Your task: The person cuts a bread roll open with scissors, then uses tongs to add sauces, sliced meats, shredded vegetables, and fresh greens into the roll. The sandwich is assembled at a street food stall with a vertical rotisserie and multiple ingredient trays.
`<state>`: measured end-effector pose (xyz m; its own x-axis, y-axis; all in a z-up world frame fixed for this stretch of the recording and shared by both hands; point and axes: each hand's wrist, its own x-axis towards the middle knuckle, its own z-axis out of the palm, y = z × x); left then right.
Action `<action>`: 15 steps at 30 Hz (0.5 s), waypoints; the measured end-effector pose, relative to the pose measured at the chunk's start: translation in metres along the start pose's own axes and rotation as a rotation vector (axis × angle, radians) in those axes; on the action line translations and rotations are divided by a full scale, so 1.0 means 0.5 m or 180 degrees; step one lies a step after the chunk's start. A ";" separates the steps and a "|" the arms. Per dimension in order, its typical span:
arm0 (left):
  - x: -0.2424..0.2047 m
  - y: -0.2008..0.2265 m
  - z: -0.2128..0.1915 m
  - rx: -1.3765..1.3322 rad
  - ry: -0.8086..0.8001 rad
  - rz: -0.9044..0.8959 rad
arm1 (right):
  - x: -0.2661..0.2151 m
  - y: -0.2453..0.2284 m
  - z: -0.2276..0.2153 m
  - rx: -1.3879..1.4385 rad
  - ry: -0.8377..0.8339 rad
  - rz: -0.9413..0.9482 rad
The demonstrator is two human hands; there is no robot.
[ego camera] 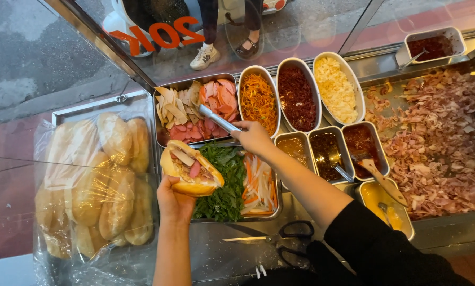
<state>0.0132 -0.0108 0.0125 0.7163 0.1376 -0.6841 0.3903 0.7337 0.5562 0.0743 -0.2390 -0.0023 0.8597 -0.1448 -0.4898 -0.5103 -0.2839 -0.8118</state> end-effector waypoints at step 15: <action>0.017 -0.004 -0.016 0.0017 -0.0141 0.0009 | -0.054 -0.056 -0.040 -0.0564 0.0310 -0.0534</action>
<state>0.0139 -0.0059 0.0018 0.7423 0.1100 -0.6610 0.3912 0.7297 0.5608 0.0658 -0.2459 0.0402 0.9344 -0.1698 -0.3131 -0.3560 -0.4720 -0.8065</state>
